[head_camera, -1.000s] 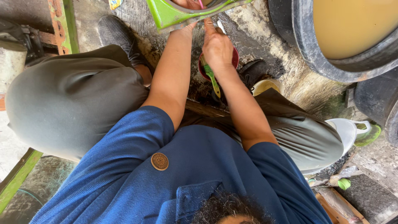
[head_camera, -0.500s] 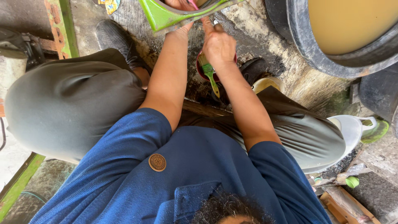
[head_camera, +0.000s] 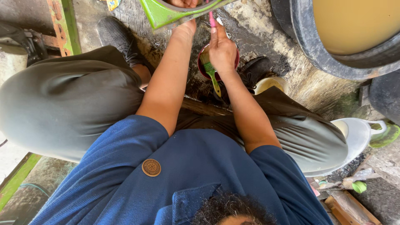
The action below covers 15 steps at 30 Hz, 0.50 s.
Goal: The person cleans the interior of a circular green mechanical component by hand using a small brush and a pink tool.
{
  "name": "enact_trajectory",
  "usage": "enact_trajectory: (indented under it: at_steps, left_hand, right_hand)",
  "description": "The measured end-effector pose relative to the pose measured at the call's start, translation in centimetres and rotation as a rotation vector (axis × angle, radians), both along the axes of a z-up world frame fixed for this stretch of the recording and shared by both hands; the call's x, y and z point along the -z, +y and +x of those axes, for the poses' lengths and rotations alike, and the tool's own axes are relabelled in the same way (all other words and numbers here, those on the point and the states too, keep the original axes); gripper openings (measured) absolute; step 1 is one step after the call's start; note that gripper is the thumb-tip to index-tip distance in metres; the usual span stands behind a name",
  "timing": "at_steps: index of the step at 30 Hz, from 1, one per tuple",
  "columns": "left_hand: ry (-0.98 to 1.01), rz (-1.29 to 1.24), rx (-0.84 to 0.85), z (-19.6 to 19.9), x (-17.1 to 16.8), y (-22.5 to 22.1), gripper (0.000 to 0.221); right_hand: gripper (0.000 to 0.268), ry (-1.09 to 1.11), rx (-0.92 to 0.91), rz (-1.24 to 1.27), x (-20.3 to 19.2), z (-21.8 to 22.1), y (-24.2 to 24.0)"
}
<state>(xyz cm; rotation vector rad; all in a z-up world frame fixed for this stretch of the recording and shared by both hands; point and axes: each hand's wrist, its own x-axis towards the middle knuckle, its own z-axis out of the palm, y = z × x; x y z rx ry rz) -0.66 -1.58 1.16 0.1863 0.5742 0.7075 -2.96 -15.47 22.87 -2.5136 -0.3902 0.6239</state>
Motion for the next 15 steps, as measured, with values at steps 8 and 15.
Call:
enact_trajectory:
  at_steps: [8, 15]
  left_hand:
    - [-0.188, -0.139, 0.010, -2.0, -9.5, 1.6, 0.041]
    - [-0.517, -0.264, 0.099, -2.2, -12.7, 1.8, 0.064]
  right_hand:
    - [0.030, 0.257, 0.044, 0.292, 2.1, 0.9, 0.5]
    - [0.029, -0.056, -0.022, 0.329, 1.3, 0.8, -0.6]
